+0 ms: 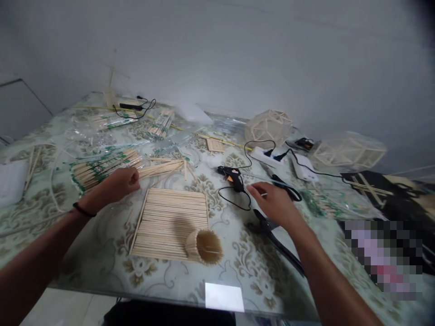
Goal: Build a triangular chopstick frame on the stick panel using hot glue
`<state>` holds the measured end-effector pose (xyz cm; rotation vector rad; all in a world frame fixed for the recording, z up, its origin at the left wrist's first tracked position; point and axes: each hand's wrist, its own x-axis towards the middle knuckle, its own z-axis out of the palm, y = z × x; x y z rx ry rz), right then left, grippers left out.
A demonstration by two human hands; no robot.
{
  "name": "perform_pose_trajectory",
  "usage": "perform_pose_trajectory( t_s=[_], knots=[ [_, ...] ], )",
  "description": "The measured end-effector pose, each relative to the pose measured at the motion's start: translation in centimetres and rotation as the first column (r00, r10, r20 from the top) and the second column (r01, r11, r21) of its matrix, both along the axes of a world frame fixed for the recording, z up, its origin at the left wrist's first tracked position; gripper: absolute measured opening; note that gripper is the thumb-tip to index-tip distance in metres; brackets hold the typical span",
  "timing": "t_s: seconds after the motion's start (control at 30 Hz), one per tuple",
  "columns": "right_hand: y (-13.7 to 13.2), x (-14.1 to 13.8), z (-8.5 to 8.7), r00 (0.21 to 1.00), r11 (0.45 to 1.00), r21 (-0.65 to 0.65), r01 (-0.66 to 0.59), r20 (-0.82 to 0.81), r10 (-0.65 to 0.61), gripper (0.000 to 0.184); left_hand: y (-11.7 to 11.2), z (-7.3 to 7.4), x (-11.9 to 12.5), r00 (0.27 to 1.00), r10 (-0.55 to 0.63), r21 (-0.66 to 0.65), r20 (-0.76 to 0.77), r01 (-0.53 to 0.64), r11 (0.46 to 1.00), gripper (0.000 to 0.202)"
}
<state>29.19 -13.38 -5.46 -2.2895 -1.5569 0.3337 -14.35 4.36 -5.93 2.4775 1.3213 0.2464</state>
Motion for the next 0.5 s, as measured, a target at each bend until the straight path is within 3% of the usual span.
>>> perform_pose_trajectory(
  t_s=[0.13, 0.27, 0.4, 0.5],
  knots=[
    [4.4, -0.8, -1.7, 0.997, 0.997, -0.053, 0.064, -0.030, -0.065, 0.036, 0.0, 1.2, -0.3, 0.996, 0.073, 0.009, 0.045, -0.074, 0.997, 0.011],
    [7.0, -0.4, -2.8, 0.989, 0.992, -0.088, 0.095, -0.106, -0.104, 0.033, -0.2, 1.5, -1.1, 0.982, 0.131, 0.015, 0.139, -0.134, 0.991, 0.028],
    [7.2, 0.1, -3.0, 0.952, 0.996, -0.046, 0.081, -0.292, -0.091, 0.037, -0.5, 1.2, -1.6, 0.950, 0.166, 0.001, 0.266, -0.172, 0.985, 0.044],
    [6.0, 0.3, -1.9, 0.895, 0.992, 0.093, 0.080, -0.445, -0.030, 0.047, -1.0, 1.0, -1.6, 0.875, 0.168, -0.089, 0.454, -0.143, 0.986, 0.042]
  ],
)
